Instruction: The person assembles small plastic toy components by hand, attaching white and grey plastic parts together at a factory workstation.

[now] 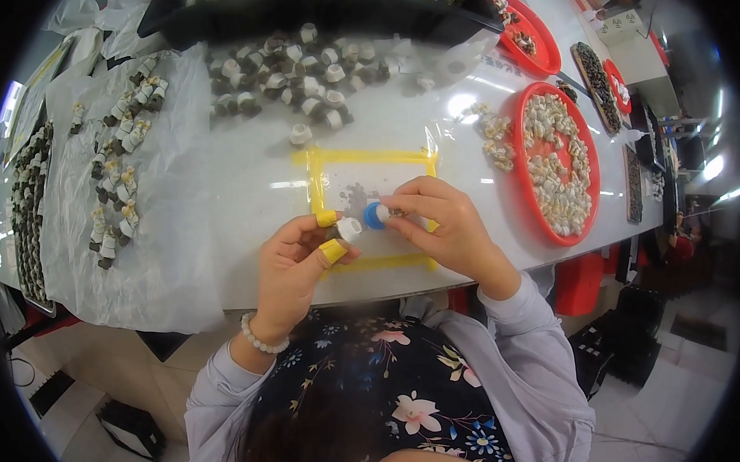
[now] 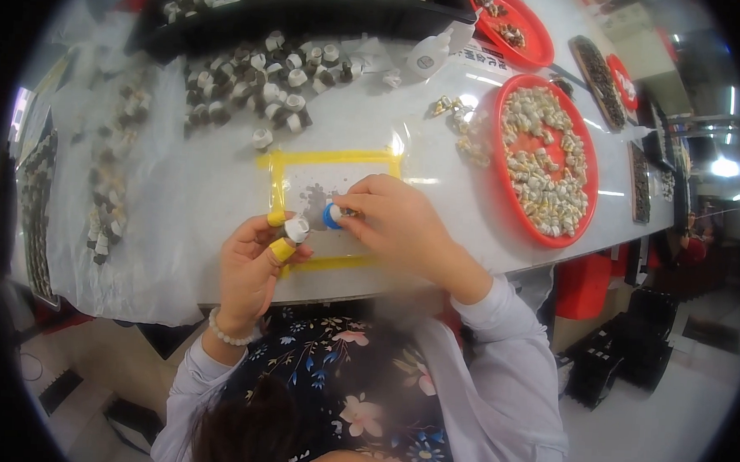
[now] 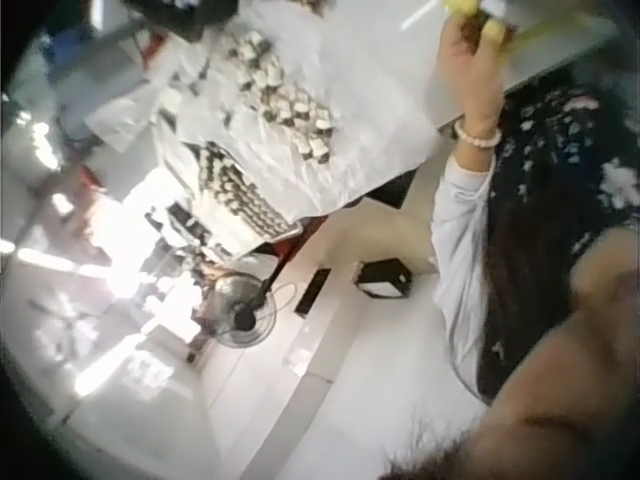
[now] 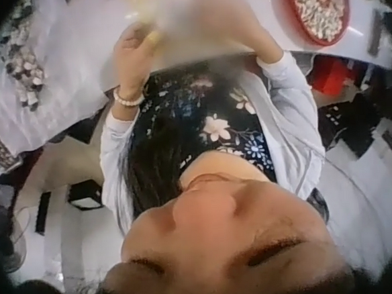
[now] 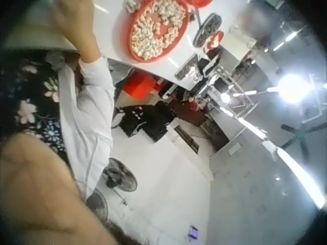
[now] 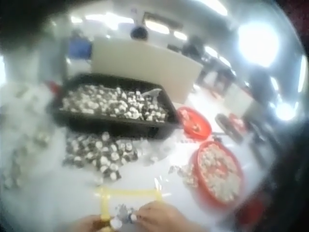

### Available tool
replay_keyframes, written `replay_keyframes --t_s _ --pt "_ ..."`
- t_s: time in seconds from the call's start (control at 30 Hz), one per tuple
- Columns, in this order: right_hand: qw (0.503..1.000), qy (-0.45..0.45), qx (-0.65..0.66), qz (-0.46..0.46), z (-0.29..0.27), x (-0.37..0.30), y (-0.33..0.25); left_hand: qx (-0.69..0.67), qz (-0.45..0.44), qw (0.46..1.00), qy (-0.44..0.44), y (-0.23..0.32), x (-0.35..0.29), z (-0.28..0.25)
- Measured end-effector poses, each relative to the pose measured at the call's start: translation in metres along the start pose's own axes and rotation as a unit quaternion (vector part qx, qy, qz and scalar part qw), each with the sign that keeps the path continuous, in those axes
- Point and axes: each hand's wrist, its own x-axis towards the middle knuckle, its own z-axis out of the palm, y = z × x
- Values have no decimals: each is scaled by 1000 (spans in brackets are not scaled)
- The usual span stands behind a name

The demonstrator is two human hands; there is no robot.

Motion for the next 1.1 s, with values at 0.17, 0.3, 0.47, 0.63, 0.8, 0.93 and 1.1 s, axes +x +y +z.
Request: replay_keyframes --t_s 0.17,0.3,0.47,0.63,0.8,0.93,1.1 --pt "996 19 89 20 -3 -1 -3 11 -3 1000 -15 -3 3 0" --pt "985 9 168 25 -5 3 -12 0 6 1000 -24 -5 4 -2" --pt "986 -9 169 7 -1 6 -15 -5 15 1000 -27 -7 3 -3" --pt "985 -31 168 7 0 6 -17 20 34 999 -29 -13 0 -6" --pt "992 -55 107 -25 -2 4 -16 75 41 995 -48 -12 -3 -4" --pt "992 -46 119 -22 0 -1 -9 112 28 992 -59 -11 -1 -4" --pt "984 -76 160 -28 -5 -5 -2 100 3 993 -57 -5 -4 0"
